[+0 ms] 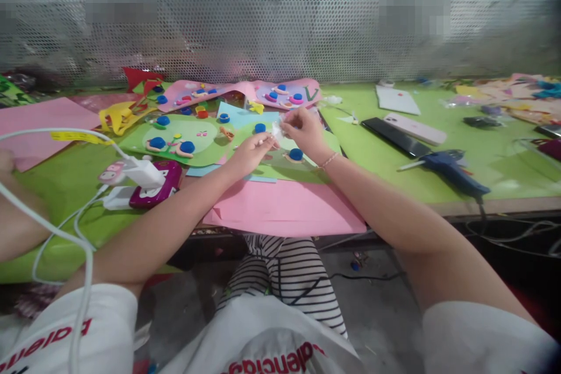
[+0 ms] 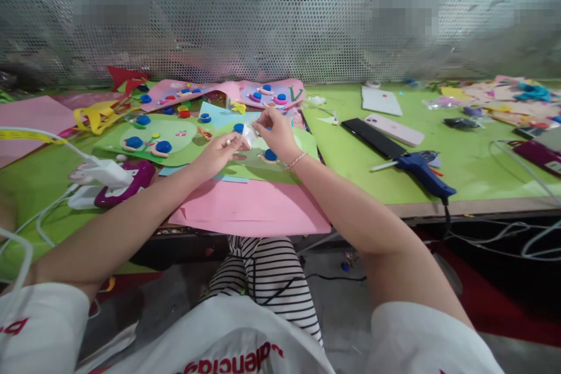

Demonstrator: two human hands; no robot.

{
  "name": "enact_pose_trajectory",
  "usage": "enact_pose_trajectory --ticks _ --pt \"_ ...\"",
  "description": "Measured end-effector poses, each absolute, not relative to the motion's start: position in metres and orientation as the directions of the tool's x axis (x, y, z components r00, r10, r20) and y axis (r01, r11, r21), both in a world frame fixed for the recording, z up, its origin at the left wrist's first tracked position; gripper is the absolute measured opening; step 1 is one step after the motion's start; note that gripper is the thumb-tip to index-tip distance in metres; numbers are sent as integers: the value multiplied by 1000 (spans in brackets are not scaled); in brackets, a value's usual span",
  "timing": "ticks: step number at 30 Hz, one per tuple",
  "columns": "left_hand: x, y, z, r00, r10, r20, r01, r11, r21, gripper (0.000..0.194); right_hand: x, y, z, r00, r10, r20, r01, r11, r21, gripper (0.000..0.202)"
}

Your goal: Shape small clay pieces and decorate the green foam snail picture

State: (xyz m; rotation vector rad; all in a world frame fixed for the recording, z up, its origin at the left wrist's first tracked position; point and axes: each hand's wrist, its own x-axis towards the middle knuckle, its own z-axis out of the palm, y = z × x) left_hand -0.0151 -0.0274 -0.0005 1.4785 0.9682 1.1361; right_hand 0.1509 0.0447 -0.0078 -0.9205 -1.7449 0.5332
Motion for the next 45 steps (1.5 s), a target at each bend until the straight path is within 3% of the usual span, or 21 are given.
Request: enact_pose_trajectory --ticks 10,18,28,45 --pt "-13 -26 0 146 979 140 -22 -138 990 17 148 37 -2 -179 783 595 382 613 -692 12" --pt "-16 -20 -1 1 977 215 45 -214 976 21 150 40 -5 -247 811 531 325 585 -743 11" --pt "-18 -18 -6 -11 961 278 53 -277 959 27 147 40 -3 -260 883 391 207 447 -870 17" --pt "-21 -12 -7 -71 952 297 98 -290 952 33 145 41 2 -291 861 416 330 499 -801 10"
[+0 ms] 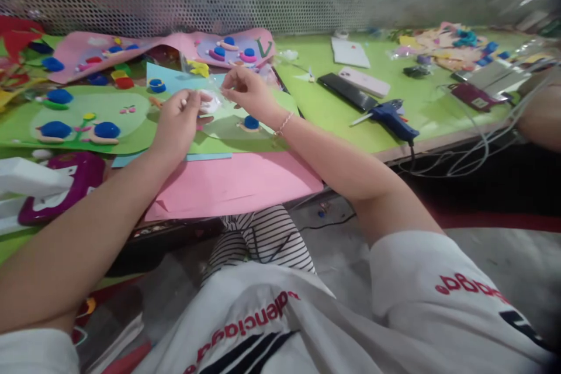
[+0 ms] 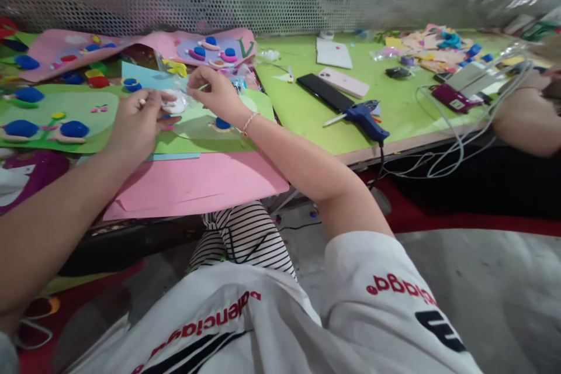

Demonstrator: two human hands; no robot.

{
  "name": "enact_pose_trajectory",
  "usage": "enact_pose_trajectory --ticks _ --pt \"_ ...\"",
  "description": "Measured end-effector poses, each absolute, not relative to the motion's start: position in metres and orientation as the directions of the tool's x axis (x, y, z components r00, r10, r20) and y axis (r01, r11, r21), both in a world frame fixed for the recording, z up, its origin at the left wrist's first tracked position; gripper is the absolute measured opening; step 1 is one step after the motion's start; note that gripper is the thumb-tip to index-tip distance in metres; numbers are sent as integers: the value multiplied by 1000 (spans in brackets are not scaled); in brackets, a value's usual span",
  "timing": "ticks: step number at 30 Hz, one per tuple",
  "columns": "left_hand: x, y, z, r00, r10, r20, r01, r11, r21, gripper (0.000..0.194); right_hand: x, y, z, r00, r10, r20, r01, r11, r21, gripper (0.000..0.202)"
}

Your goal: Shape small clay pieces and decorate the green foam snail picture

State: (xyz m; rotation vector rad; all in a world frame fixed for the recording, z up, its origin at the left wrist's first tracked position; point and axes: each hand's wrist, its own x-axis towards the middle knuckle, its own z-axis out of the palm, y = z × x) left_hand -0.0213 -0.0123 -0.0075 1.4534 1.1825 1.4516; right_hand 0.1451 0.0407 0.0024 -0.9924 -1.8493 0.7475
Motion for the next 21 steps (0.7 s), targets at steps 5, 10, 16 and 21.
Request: enact_pose_trajectory --ticks 5,10,16,21 --pt "-21 -12 -6 -76 958 275 104 -267 958 26 145 39 2 -315 888 336 338 436 -834 14" --pt "-19 -14 -4 -73 961 268 83 -262 962 26 145 36 7 -346 913 215 218 301 -928 21" --pt "-21 -12 -6 -63 953 298 90 -292 952 32 151 32 13 -404 907 119 158 197 -968 22" --pt "-23 -8 -10 -87 949 304 97 -295 950 36 150 29 10 -418 891 174 243 295 -924 10"
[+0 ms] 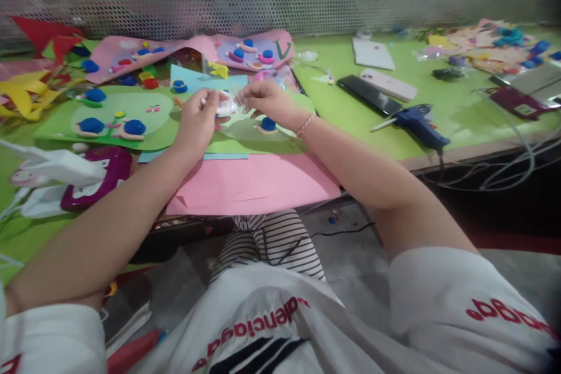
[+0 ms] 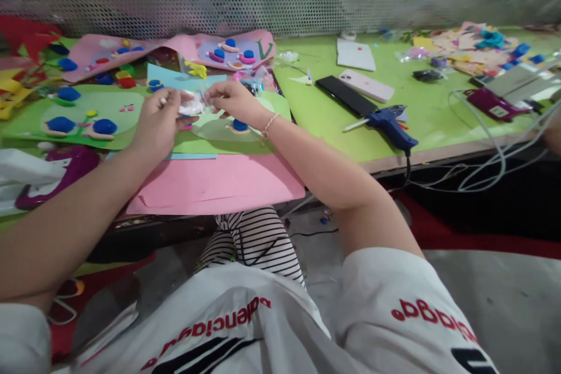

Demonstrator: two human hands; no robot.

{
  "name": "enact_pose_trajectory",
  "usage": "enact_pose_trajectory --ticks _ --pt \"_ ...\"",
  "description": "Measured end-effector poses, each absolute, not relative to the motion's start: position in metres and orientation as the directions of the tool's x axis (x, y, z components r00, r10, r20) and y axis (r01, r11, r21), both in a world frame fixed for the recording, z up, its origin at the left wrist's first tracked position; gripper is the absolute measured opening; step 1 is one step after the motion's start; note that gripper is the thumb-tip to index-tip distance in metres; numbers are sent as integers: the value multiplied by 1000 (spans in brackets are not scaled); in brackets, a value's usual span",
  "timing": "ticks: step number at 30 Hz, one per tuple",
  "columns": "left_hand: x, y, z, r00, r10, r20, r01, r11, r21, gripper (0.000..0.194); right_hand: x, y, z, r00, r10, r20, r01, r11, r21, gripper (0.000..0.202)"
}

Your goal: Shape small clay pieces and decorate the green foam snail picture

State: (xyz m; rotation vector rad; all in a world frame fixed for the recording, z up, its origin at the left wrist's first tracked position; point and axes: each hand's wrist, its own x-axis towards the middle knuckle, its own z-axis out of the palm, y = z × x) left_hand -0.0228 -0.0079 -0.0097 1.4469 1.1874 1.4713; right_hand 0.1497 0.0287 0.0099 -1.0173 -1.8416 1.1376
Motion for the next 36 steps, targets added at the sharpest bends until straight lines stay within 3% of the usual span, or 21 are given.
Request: enact_pose_trajectory --ticks 8,14,22,36 --pt "-24 -7 -13 -43 957 287 90 -283 955 33 150 36 2 -365 900 238 305 358 -883 11" --pt "-23 -8 -11 -50 978 201 57 -199 978 27 152 34 3 -428 864 264 301 411 -860 13" --pt "-16 -13 -9 -10 999 53 -70 -53 996 27 155 42 -2 -464 813 351 406 547 -732 13" --pt "-16 -11 -9 -39 999 0 -137 -5 990 26 153 38 -3 -517 758 398 482 642 -597 17"
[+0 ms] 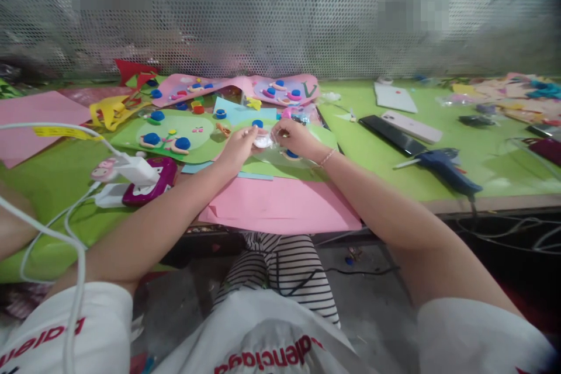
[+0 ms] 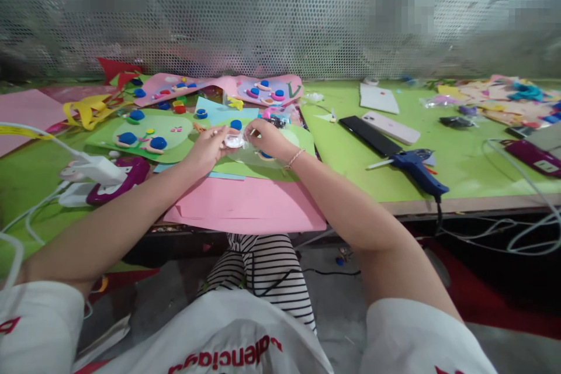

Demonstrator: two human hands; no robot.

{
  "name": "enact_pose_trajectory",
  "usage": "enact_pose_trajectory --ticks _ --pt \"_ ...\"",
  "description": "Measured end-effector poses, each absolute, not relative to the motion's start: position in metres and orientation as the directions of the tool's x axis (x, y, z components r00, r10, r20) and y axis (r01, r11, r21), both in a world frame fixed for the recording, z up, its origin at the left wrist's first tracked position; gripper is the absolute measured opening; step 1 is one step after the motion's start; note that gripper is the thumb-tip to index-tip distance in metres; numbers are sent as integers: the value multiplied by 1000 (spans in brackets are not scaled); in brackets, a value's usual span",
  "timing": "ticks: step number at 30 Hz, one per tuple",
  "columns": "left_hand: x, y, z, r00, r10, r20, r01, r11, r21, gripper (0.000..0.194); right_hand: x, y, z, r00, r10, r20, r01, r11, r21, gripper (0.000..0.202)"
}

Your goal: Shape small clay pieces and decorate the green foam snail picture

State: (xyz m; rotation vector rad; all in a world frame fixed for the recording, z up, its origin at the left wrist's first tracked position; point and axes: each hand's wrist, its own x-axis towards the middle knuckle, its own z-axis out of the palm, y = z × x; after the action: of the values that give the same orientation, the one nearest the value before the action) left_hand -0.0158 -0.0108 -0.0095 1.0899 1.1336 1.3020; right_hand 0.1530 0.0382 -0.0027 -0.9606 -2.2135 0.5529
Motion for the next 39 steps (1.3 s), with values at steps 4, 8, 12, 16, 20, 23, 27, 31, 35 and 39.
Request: enact_pose_trajectory --ticks 4,8,12,16,20,23,27,31,35,39 --pt "-15 -12 -8 -56 998 19 -156 -28 987 24 153 38 -3 -489 766 416 444 630 -637 10" --pt "-15 -14 -7 -70 997 46 -168 -57 984 23 155 41 -3 -485 779 398 406 604 -686 6" --pt "-14 -14 -7 -61 998 34 -173 -44 984 23 156 43 -3 -516 766 383 416 615 -669 11" --pt "-13 -13 -8 -50 999 2 -189 -11 982 25 156 42 -2 -530 756 385 460 637 -618 13" --pt "-12 -13 -9 -26 1000 -13 -201 8 980 26 156 38 0 -551 730 403 483 673 -560 14" --pt "-13 -13 -9 -16 1000 -15 -199 11 980 27 155 38 -1 -573 723 385 499 681 -536 18" --pt "-14 -12 -9 -19 1000 -22 -187 18 982 30 152 38 -2 -583 706 401 507 702 -500 20" --pt "-14 -13 -6 -33 999 -17 -191 11 981 29 152 37 -3 -558 706 437 502 706 -500 22" --pt "-13 -15 -2 -60 998 -18 -207 6 978 26 153 37 -3 -542 712 447 468 697 -543 19" --pt "-12 -16 -1 -76 997 -29 -218 11 976 25 155 40 -4 -536 733 419 432 664 -610 14"
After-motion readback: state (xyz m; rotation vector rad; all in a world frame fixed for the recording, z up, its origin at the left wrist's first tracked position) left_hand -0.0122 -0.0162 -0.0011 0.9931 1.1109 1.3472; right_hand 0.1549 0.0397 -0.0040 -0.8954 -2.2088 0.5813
